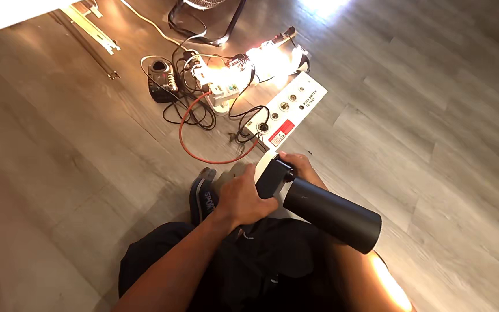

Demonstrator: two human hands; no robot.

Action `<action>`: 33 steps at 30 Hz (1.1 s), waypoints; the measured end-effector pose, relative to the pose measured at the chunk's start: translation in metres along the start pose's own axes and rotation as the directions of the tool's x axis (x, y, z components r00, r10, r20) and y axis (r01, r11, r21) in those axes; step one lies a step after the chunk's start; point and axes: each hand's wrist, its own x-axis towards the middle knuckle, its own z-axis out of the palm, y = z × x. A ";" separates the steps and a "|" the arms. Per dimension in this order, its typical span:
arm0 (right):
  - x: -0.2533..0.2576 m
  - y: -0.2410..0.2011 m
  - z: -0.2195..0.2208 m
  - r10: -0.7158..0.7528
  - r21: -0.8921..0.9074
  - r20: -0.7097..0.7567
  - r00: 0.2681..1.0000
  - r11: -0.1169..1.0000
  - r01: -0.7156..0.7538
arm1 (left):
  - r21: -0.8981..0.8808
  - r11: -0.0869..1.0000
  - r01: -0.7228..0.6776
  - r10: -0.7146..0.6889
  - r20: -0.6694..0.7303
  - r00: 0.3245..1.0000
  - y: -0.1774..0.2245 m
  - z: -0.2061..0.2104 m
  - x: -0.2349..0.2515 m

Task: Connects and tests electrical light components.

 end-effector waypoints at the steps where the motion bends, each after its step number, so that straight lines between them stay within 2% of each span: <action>1: 0.001 0.000 -0.001 0.006 -0.002 0.009 1.000 1.000 -0.006 | -0.003 1.000 0.000 0.000 -0.003 1.000 0.000 0.000 0.000; 4: 0.005 0.002 -0.003 0.051 0.028 0.044 0.998 0.998 -0.053 | -0.048 0.999 0.008 -0.007 0.006 1.000 -0.003 0.000 0.003; 6: 0.006 -0.006 0.005 0.119 0.090 0.007 0.993 0.989 -0.119 | -0.118 0.993 0.008 -0.006 0.016 1.000 -0.007 0.001 0.008; 8: 0.005 -0.016 0.020 0.224 0.234 -0.071 0.972 0.951 -0.202 | -0.258 0.966 -0.004 0.005 0.005 1.000 -0.013 0.005 0.014; 9: 0.007 -0.013 0.021 0.224 0.286 -0.083 0.971 0.939 -0.192 | -0.356 0.934 -0.020 0.017 -0.012 1.000 -0.017 0.007 0.019; 11: -0.003 0.008 0.013 0.060 0.258 -0.055 0.997 0.965 -0.044 | -0.559 0.825 -0.083 0.049 -0.076 0.996 -0.023 0.010 0.027; 12: -0.007 0.021 0.013 -0.001 0.253 -0.128 0.992 0.967 0.034 | -0.647 0.753 -0.120 0.054 -0.121 0.991 -0.023 0.011 0.029; 13: -0.008 0.022 0.015 -0.011 0.181 -0.135 0.991 0.983 0.035 | -0.709 0.688 -0.152 0.041 -0.172 0.984 -0.023 0.011 0.031; 14: -0.009 0.016 0.017 -0.001 0.079 -0.059 0.998 0.997 0.006 | -0.735 0.655 -0.175 0.006 -0.226 0.974 -0.021 0.011 0.032; 16: -0.008 0.004 0.015 -0.020 -0.020 0.237 0.971 0.999 0.025 | -0.715 0.670 -0.201 -0.078 -0.337 0.938 -0.020 0.012 0.031; 17: -0.007 0.001 0.016 -0.065 -0.018 0.373 0.926 0.997 0.077 | -0.694 0.685 -0.224 -0.097 -0.391 0.915 -0.020 0.015 0.031; 18: -0.007 0.001 0.019 -0.114 -0.018 0.444 0.889 0.990 0.136 | -0.673 0.693 -0.259 -0.095 -0.441 0.893 -0.021 0.018 0.030; 19: -0.007 0.002 0.026 -0.152 -0.057 0.422 0.894 0.979 0.194 | -0.661 0.685 -0.305 -0.073 -0.479 0.875 -0.022 0.021 0.030; 21: -0.005 0.011 0.039 -0.215 -0.207 0.224 0.951 0.943 0.261 | -0.648 0.634 -0.421 0.012 -0.536 0.844 -0.025 0.025 0.033; 24: -0.003 0.021 0.037 -0.264 -0.243 0.070 0.962 0.931 0.273 | -0.608 0.566 -0.557 0.144 -0.592 0.793 -0.027 0.026 0.035; 26: -0.004 0.021 0.032 -0.260 -0.344 0.005 0.966 0.906 0.246 | -0.547 0.615 -0.568 0.114 -0.651 0.751 -0.026 0.017 0.035; 28: -0.005 0.020 0.029 -0.275 -0.497 -0.048 0.960 0.840 0.216 | -0.414 0.698 -0.584 0.143 -0.719 0.680 -0.030 0.004 0.036; 31: -0.007 0.023 0.032 -0.330 -0.623 -0.076 0.941 0.753 0.214 | -0.062 0.815 -0.575 0.323 -0.776 0.542 -0.040 -0.008 0.036; 33: -0.006 0.025 0.034 -0.344 -0.624 -0.081 0.936 0.750 0.222 | 0.091 0.830 -0.550 0.413 -0.763 0.497 -0.044 -0.013 0.037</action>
